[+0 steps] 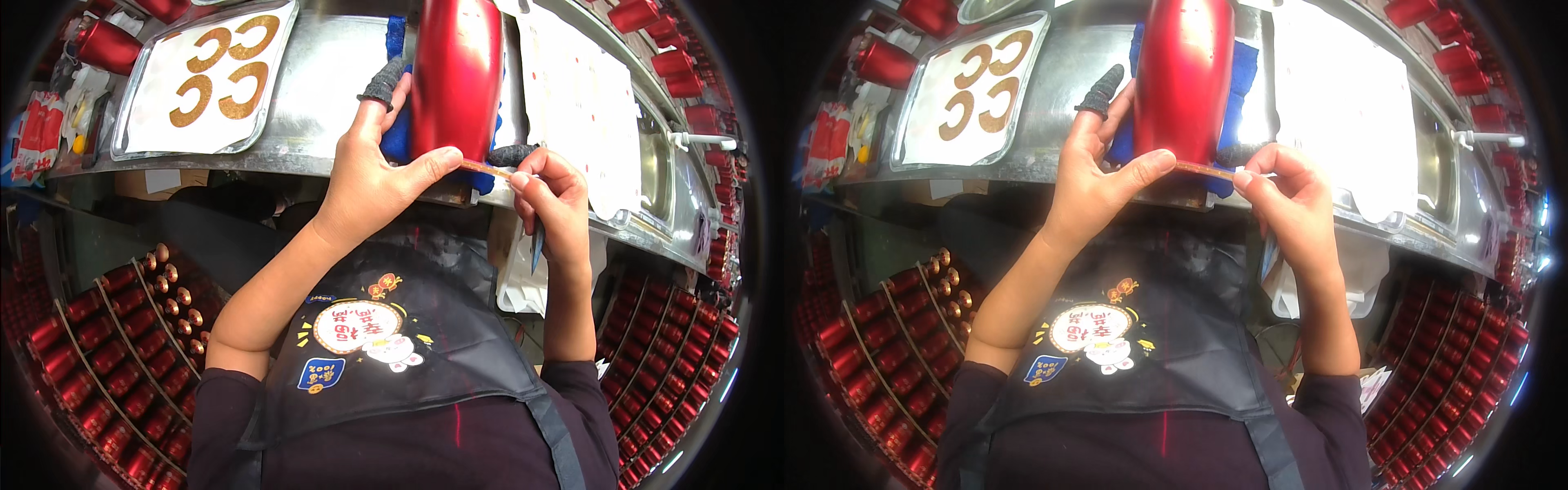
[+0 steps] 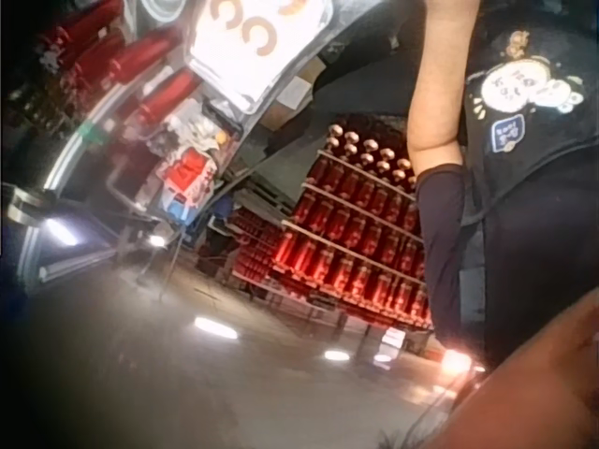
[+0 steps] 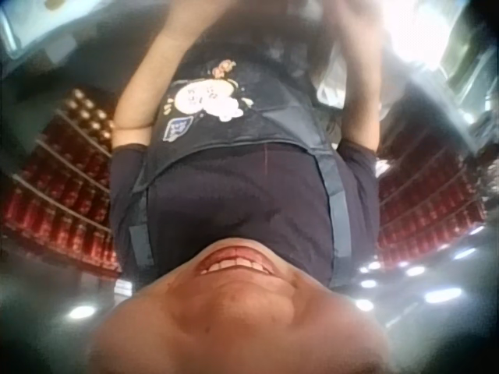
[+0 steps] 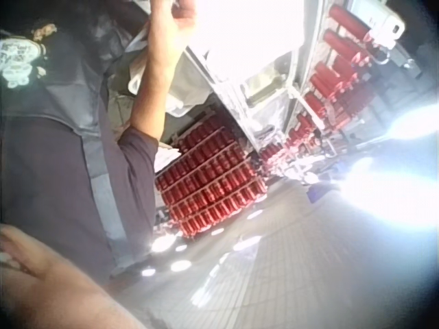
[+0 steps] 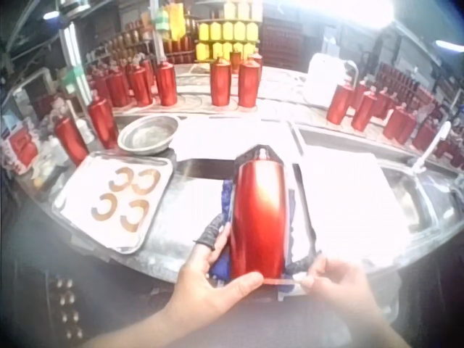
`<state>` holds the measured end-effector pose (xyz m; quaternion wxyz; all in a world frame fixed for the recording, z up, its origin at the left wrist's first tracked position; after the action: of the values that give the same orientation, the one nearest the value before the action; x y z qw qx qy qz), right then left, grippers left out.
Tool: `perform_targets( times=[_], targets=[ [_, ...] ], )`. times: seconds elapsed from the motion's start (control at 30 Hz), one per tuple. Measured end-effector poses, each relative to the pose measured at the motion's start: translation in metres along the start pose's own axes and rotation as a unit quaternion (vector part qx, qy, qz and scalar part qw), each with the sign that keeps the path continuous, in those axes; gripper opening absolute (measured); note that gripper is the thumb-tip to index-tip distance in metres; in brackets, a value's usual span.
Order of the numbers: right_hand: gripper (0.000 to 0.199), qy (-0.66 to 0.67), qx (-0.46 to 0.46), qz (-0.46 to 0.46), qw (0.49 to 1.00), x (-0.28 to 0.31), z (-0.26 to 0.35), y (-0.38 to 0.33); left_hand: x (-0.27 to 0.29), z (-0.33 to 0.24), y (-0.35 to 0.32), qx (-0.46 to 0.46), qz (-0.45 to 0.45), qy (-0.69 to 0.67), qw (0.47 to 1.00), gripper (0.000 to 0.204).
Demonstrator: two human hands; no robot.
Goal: The person applies gold crescent-shaped stickers to the necks of red cylindrical bottles, then applies a rectangular label to the body of each bottle. They wipe the bottles with a cloth and place the finished bottles into a cardboard box.
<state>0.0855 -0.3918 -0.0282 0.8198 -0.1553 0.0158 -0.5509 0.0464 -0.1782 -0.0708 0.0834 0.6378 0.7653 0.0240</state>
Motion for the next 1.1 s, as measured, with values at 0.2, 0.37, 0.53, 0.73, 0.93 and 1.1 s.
perform_targets(
  times=[0.2, 0.37, 0.53, 0.73, 0.93, 1.1],
  targets=[
    [0.015, -0.022, 0.002, -0.008, 1.0, -0.002, 0.002, -0.001, 0.002, 0.001, 0.005, -0.016, -0.012, -0.044, 0.999, 0.062],
    [0.015, -0.033, 0.014, -0.012, 0.999, -0.006, 0.006, -0.003, 0.009, 0.006, 0.004, 0.018, 0.028, -0.112, 0.993, 0.067],
    [0.014, -0.025, 0.024, -0.014, 0.999, -0.01, 0.013, -0.005, 0.023, 0.008, 0.003, 0.095, 0.022, -0.212, 0.973, 0.065],
    [0.014, -0.048, 0.066, -0.016, 0.997, -0.014, 0.027, -0.014, 0.007, 0.002, 0.001, 0.02, 0.033, -0.117, 0.992, 0.075],
    [0.011, -0.01, 0.035, -0.013, 0.999, -0.009, 0.022, -0.013, 0.005, 0.006, 0.001, 0.016, 0.017, -0.082, 0.996, 0.081],
    [0.01, -0.018, 0.036, -0.023, 0.999, -0.003, 0.016, -0.01, 0.006, 0.007, 0.0, 0.027, 0.012, -0.059, 0.998, 0.069]
  ],
)
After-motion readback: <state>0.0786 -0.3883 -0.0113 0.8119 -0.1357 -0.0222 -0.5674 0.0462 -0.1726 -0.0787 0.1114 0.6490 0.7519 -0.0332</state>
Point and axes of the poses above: each hand's wrist, its own y-axis towards the middle knuckle, its own x-axis out of the back of the hand, z = x × y, the point moved 6 cm from there along y, towards the middle knuckle, and after that the axes turned 1 degree about -z, right-handed, at the moved point
